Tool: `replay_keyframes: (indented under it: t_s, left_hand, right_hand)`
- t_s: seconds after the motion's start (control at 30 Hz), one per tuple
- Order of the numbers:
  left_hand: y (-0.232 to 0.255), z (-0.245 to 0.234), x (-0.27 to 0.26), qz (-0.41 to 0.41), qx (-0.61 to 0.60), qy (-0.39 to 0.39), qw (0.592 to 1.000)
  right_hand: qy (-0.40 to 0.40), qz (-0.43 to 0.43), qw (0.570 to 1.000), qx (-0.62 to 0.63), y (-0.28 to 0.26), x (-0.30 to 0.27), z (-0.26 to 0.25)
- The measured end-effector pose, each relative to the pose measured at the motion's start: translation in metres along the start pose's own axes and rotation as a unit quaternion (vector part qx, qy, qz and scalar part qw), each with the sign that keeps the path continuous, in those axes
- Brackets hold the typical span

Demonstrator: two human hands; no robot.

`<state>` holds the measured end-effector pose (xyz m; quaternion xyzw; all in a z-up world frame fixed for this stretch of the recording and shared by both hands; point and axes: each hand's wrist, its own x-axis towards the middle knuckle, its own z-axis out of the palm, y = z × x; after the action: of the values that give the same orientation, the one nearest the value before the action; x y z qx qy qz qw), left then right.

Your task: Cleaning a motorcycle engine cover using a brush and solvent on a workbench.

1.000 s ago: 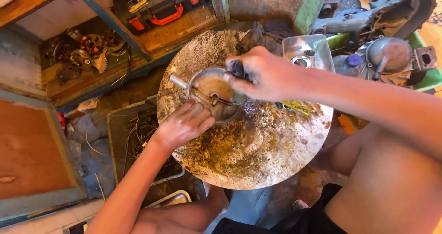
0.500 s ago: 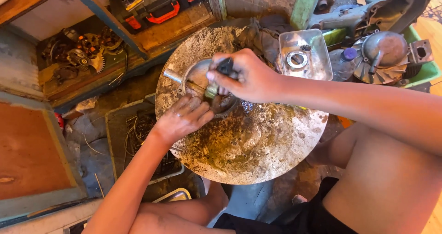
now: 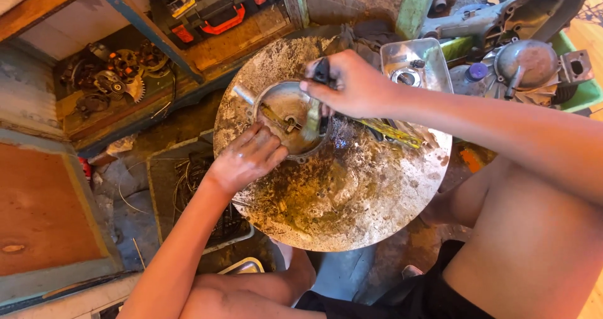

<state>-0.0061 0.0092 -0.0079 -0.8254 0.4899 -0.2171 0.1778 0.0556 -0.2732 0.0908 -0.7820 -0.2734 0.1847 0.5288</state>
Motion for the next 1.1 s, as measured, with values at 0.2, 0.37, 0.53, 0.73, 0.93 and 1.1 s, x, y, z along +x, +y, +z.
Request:
replay_keyframes:
  t_s: [0.2, 0.37, 0.53, 0.73, 0.93, 1.1]
  left_hand:
    - [-0.005, -0.005, 0.024, 0.008, 0.057, 0.067, 0.996]
    - [-0.009, -0.012, 0.027, -0.014, -0.009, -0.027, 0.999]
    - [-0.006, -0.003, 0.025, 0.007, 0.011, -0.021, 1.0]
    - [-0.007, -0.002, 0.026, 0.03, 0.036, -0.008, 0.999]
    - [-0.004, -0.001, 0.021, 0.046, 0.023, -0.024, 0.998]
    - [-0.006, -0.018, 0.03, 0.027, 0.004, -0.02, 0.999]
  right_hand:
    - [0.026, -0.292, 0.948, -0.121, -0.007, 0.01, -0.006]
    - [-0.034, -0.236, 0.929, -0.285, -0.007, -0.003, -0.017]
    - [0.02, -0.27, 0.96, -0.077, 0.005, 0.003, -0.005]
    - [0.106, -0.232, 0.967, 0.024, -0.004, -0.002, 0.0]
    - [0.08, -0.28, 0.957, 0.022, 0.006, 0.001, 0.011]
    - [0.004, -0.258, 0.966, -0.032, -0.023, -0.017, 0.008]
